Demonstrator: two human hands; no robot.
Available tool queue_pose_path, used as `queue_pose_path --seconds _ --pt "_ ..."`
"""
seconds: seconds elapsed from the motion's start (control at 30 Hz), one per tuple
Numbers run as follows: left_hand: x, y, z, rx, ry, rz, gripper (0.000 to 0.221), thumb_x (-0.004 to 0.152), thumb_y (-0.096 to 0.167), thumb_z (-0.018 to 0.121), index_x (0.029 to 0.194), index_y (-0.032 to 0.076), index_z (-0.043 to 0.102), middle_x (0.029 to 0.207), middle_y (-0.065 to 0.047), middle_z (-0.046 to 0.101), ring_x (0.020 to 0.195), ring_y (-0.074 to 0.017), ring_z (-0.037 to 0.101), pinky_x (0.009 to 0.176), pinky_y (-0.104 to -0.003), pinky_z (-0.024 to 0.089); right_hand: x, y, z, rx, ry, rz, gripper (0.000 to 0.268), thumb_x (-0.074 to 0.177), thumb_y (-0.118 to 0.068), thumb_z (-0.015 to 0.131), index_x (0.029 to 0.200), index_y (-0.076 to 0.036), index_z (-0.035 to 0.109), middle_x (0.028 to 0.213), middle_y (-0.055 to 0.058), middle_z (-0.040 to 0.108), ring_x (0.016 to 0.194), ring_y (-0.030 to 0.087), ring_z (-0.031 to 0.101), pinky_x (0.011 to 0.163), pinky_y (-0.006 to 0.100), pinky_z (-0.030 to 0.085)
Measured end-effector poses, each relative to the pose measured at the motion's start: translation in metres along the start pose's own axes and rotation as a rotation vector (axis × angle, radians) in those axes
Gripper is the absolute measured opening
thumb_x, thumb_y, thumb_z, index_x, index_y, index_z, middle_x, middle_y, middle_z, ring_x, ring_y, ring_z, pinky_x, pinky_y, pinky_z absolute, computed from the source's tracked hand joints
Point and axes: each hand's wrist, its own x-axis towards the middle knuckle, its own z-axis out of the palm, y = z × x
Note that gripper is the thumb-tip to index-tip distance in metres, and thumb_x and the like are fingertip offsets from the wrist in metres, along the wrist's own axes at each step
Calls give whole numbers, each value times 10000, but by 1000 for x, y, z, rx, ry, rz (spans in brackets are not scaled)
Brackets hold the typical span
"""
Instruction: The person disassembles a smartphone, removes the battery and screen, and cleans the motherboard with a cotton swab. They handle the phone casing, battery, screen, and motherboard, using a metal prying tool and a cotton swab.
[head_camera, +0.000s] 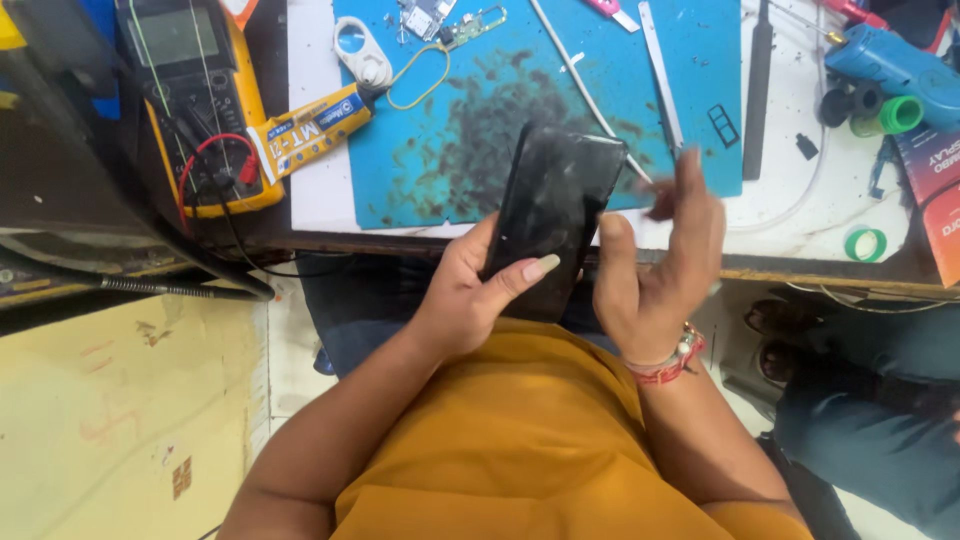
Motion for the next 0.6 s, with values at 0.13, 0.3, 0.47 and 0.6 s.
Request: queue_pose_path --seconds 0.13,0.3,0.47,0.6 --pt "-5 -4 2 58 5 77 386 1092 33 611 1468 -6 531 1356 -51 651 1252 -122 604 1125 -327 509 -17 7 -9 -240 -158 -208 318 1034 -26 640 1344 39 628 780 123 616 675 274 609 617 348 469" --pt "-6 -3 7 66 45 142 405 1094 19 601 1490 3 518 1392 -41 636 1280 -112 590 1149 -300 477 -19 4 -5 -237 -273 -192 380 938 3 652 1315 16 689 687 102 563 601 274 589 601 389 466" --pt "-7 0 10 150 90 143 407 1075 25 606 1474 16 523 1361 -36 648 1244 -100 605 1118 -284 483 -8 27 -15 -249 -58 -99 277 1015 -14 674 1291 -23 686 900 103 677 697 225 646 636 329 502" --pt "-9 1 8 218 121 154 369 1091 31 611 1455 3 559 1316 -42 673 1185 -88 604 1080 -264 479 31 67 -43 -604 -30 -105 167 1015 -20 721 1178 13 723 1029 136 675 860 300 629 832 416 495"
